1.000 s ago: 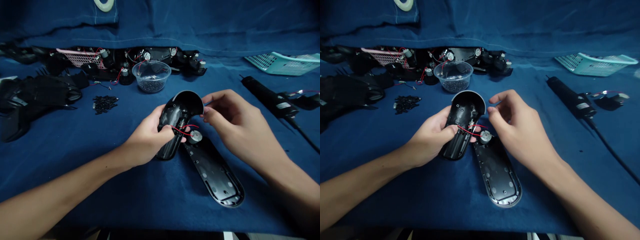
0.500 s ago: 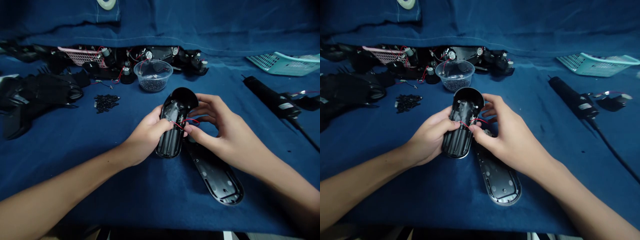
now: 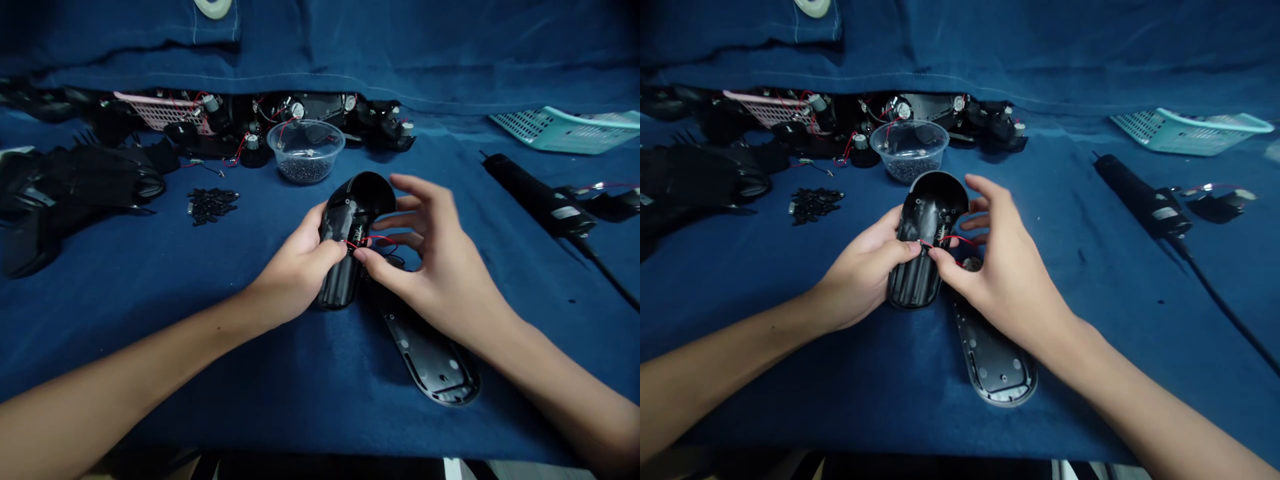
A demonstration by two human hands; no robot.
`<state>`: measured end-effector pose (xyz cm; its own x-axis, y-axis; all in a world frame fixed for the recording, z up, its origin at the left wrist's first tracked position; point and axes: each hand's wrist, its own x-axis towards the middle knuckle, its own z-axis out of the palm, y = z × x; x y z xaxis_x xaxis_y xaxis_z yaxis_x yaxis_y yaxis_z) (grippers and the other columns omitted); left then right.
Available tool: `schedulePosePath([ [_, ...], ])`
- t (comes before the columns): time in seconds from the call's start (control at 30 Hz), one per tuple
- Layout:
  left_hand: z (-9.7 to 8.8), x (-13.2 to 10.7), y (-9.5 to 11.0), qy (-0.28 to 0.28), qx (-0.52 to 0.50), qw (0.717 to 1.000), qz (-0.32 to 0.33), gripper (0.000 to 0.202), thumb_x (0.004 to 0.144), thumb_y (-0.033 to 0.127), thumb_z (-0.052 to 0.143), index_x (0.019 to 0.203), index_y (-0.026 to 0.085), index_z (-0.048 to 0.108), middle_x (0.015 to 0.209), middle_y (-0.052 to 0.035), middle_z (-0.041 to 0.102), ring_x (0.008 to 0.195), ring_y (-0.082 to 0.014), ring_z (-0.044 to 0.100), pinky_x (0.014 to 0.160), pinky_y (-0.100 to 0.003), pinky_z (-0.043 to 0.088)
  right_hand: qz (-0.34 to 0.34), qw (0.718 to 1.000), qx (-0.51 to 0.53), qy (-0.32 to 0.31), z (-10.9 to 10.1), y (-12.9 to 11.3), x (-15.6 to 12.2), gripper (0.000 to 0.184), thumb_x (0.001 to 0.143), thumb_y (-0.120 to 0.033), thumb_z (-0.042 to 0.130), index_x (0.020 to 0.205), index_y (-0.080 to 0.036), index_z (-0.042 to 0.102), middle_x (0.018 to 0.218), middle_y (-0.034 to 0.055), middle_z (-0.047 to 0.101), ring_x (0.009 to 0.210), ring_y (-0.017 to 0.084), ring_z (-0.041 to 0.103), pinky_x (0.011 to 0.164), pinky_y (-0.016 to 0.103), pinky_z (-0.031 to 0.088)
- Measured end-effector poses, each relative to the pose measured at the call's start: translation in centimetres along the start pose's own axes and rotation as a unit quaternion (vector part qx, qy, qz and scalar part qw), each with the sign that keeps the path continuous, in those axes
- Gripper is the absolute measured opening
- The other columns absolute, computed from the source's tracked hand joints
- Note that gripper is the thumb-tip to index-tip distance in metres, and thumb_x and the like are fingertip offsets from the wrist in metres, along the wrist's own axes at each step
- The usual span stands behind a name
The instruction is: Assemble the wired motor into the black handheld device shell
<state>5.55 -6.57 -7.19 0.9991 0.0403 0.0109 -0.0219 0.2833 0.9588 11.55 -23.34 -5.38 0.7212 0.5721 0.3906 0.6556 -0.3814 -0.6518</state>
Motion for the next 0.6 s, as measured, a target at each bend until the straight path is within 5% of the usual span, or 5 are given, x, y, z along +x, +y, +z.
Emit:
schedulePosePath([
  [0.17,-0.05,0.00,-0.10,0.002,0.014,1.000,0.014,0.058,0.090,0.014,0.049,0.146,0.020,0.037,0.148,-0.0052,0.051,0.138,-0.0218,0.047,0.123,-0.039,0.029,-0.105,0.986,-0.102,0.076,0.20,-0.31,-0.14,0.055,0.079,-0.027,0.075,0.127,-0.021,0.047,0.130,0.0154,0.048,0.125,0.032,0.050,0.098,0.046,0.055],
  [0.27,0.01,-0.07,-0.12,-0.005,0.019,0.999,0.029,0.058,0.090,0.014,0.048,0.147,0.020,0.037,0.151,-0.0043,0.048,0.141,-0.0210,0.043,0.124,-0.036,0.029,-0.026,0.999,0.014,0.024,0.27,-0.09,0.08,0.069,0.080,-0.030,0.074,0.139,-0.025,0.038,0.137,0.0128,0.048,0.118,0.029,0.058,0.095,0.045,0.057],
  [0.37,0.01,-0.14,-0.06,-0.011,0.039,0.998,0.040,0.058,0.090,0.013,0.048,0.147,0.018,0.037,0.153,-0.0042,0.045,0.145,-0.0210,0.038,0.124,-0.034,0.028,0.066,0.989,0.126,-0.036,0.26,0.19,0.27,0.068,0.081,-0.035,0.074,0.139,-0.027,0.039,0.119,0.0074,0.062,0.101,0.025,0.067,0.091,0.044,0.058],
  [0.6,0.10,-0.09,0.32,-0.012,0.086,0.995,0.052,0.058,0.089,0.013,0.049,0.145,0.015,0.035,0.148,-0.0077,0.050,0.140,-0.0229,0.044,0.120,-0.036,0.036,0.094,0.980,0.172,-0.043,-0.06,0.00,0.58,0.056,0.079,-0.035,0.077,0.126,-0.023,0.048,0.111,0.0049,0.065,0.102,0.022,0.066,0.090,0.037,0.058],
])
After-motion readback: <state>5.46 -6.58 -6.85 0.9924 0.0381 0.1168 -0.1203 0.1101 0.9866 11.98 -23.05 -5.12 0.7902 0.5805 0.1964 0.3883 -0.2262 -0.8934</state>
